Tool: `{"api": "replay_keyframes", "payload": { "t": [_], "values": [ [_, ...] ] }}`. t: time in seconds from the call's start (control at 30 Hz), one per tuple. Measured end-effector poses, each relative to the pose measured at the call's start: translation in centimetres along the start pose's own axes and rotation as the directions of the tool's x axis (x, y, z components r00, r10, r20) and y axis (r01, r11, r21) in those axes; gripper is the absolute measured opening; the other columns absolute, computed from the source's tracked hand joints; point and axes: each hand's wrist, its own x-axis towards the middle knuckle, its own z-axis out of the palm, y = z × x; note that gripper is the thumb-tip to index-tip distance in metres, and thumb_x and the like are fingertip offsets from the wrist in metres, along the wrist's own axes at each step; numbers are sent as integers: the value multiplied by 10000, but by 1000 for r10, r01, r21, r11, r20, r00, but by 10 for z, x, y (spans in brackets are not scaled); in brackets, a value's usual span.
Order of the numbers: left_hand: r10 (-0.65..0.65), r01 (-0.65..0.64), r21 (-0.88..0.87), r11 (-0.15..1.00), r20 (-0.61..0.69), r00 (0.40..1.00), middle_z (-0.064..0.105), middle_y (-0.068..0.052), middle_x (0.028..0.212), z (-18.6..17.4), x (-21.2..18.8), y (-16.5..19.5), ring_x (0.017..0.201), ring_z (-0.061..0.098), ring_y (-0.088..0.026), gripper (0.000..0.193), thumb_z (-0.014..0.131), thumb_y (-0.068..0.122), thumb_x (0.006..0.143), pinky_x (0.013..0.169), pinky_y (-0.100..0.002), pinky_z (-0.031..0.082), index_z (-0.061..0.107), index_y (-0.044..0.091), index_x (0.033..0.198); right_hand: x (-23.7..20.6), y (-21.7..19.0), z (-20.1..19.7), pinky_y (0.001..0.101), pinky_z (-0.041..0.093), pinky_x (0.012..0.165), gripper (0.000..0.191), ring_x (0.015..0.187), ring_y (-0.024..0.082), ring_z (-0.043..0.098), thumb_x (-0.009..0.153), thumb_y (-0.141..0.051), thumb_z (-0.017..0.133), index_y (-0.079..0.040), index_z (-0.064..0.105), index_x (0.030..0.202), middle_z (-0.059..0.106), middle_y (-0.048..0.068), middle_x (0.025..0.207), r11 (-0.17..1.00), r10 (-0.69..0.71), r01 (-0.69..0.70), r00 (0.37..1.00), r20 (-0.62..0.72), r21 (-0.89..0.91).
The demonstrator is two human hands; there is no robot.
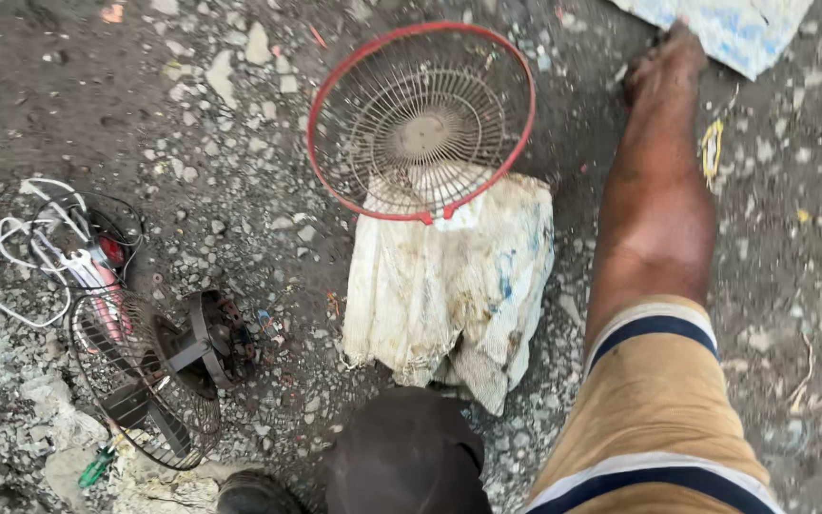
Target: The person disassembles a small electric fan using a screwdriver. They remove the front grille, unscrew the fan blade, and separate the motor housing from the rear grille. The components are placed on the ground next to the person.
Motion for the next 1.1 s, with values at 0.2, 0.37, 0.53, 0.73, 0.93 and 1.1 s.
{"api": "replay_keyframes", "payload": {
  "t": [0.2,0.37,0.53,0.73,0.93,1.1],
  "values": [
    [136,-156,-121,980,-159,978,769,-150,1075,-8,-37,127,902,734,-285,364,641,315,982,706,-460,546,703,93,1264,2,-10,12,358,352,373,260,453,180,368,902,-188,730,-19,532,911,390,40,643,986,-168,168,986,-24,-2],
    [281,-299,-371,879,-103,954,768,-140,1072,-52,-122,209,889,731,-280,329,618,293,1001,679,-468,543,705,102,1254,-8,-52,15,419,579,603,311,798,255,588,896,-441,479,-141,556,927,600,66,899,965,-256,251,965,-60,-77],
    [464,-26,-725,688,413,784,553,-291,1416,109,-85,381,1159,693,-385,687,432,566,925,835,-410,665,496,281,1547,-48,-75,26,447,437,600,238,756,222,475,923,-330,556,-127,432,916,475,82,895,866,-492,498,864,111,-42],
    [554,-140,-770,623,307,774,608,-198,1217,206,-67,456,906,711,-284,466,523,335,1031,722,-388,675,482,28,1378,-120,-92,36,329,281,390,272,473,135,350,986,-264,531,-116,455,772,452,21,635,794,-568,608,748,344,-12],
    [679,-380,-878,291,-90,729,731,-162,1057,127,6,334,768,777,-249,397,619,82,989,599,-375,700,467,2,1347,-189,-31,81,266,311,350,228,430,101,392,954,-195,546,-143,534,733,511,-4,608,819,-481,552,810,334,-159],
    [452,-559,-816,150,-447,772,703,-204,1110,64,67,258,871,703,-224,272,669,-64,1038,720,-377,638,566,-65,1290,-259,92,126,258,378,377,387,458,127,429,1053,-294,366,-105,573,786,467,-8,587,874,-315,467,754,576,-133]
  ]
}}
